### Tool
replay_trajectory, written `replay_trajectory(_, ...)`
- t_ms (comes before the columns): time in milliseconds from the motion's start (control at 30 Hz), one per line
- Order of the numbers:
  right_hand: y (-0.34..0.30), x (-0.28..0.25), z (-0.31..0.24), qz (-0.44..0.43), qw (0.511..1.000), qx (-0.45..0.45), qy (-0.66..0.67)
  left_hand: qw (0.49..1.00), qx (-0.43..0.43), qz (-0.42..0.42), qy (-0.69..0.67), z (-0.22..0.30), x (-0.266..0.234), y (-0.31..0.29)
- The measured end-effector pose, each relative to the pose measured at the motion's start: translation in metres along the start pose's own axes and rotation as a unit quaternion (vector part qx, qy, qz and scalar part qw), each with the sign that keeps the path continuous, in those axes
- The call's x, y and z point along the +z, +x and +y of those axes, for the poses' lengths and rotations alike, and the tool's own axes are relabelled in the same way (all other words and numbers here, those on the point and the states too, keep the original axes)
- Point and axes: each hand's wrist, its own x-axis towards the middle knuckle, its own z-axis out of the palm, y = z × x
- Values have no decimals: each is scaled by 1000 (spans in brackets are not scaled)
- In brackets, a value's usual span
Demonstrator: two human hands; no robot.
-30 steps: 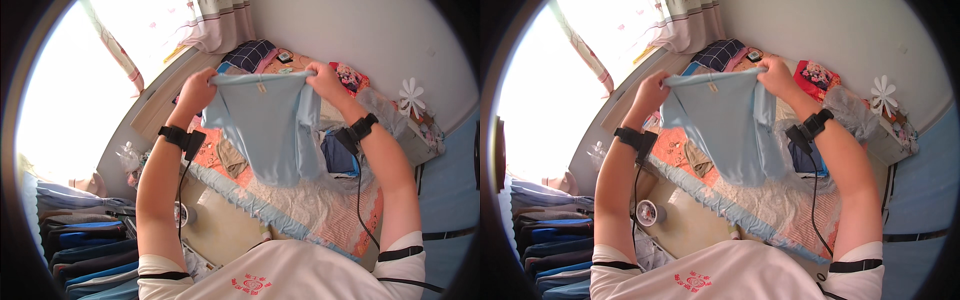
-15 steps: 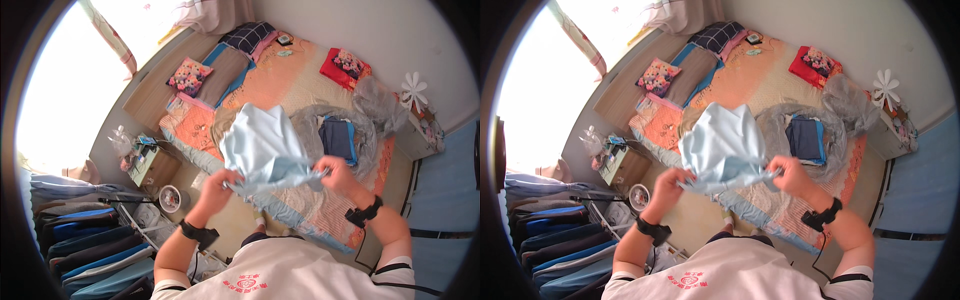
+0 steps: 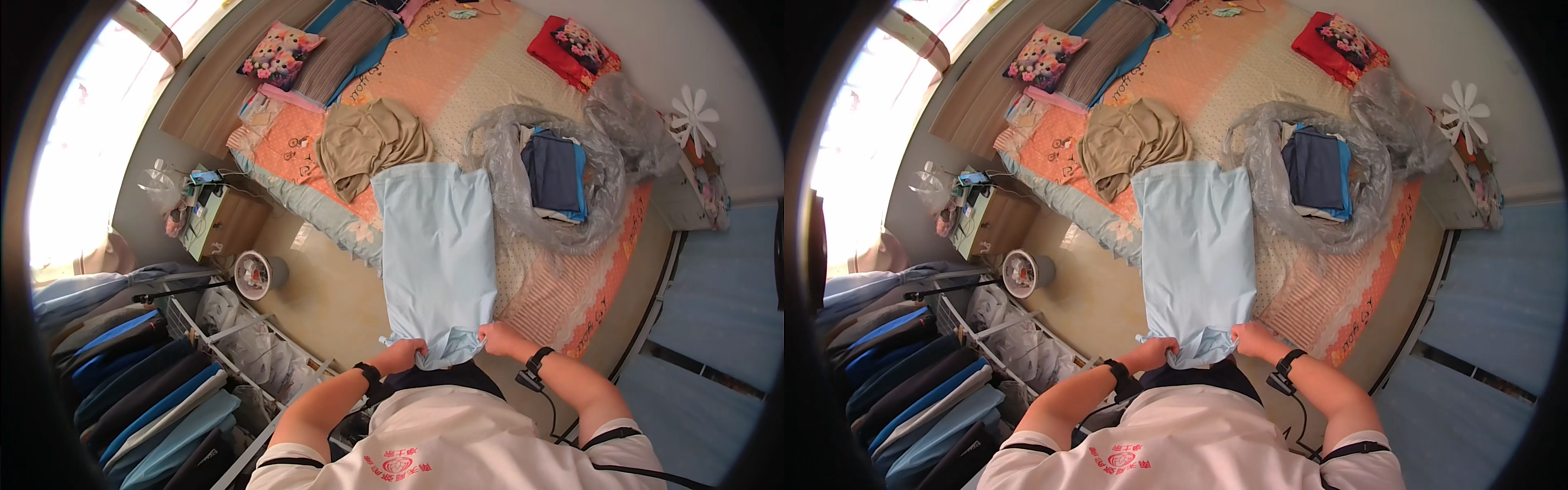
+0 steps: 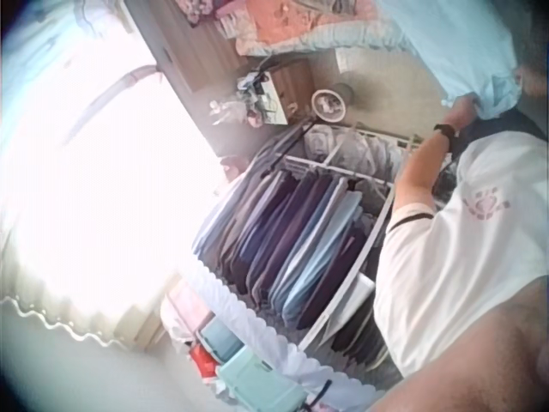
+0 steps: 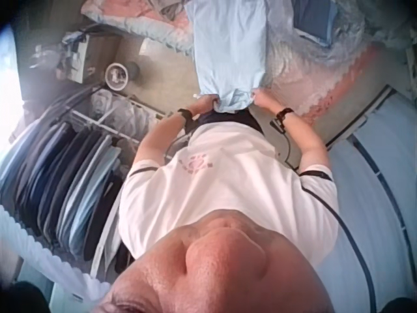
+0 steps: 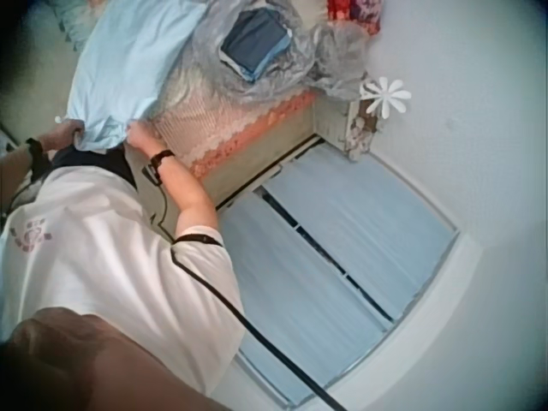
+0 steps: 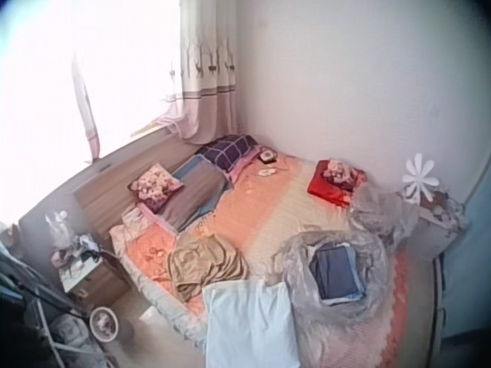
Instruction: The person repeatedly takes garments from a clothing rack, unfolds them, and folds them by hand into neat rectangles, placing each folded item onto a stack on the bed. The person handles several different garments including shirts and pants, folding each one individually.
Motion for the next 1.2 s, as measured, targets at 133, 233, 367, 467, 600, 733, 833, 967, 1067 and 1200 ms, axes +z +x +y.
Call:
replay_trajectory(133,13,-21,-12,12,998,34,59,1000,3,-2,12,7,-18,4)
replay_trajectory(233,39,-62,-23,42,994,42,87,999,28,43,5,13,-61,30)
replay_trajectory(367,109,-148,-22,141,982,54,113,990,-46,117,-56,22,-159,105)
replay_trajectory(467,182,-211,-8,290,953,31,80,967,1,256,21,19,-250,173)
replay_trajectory(600,258,-221,31,467,874,134,3,874,15,485,4,-34,-315,254)
replay_trajectory(733,287,-140,87,237,914,291,155,878,-187,424,-119,-136,-261,269)
replay_trajectory(833,288,-64,123,228,890,342,197,878,-274,364,-145,-187,-194,262)
replay_trajectory(967,301,-13,156,260,874,321,255,863,-316,366,-148,-205,-140,267)
replay_trajectory(1067,304,-4,162,226,855,299,359,863,-315,355,-172,-198,-131,264)
replay_trajectory(1200,296,-10,149,281,840,244,395,855,-317,329,-245,-188,-135,248)
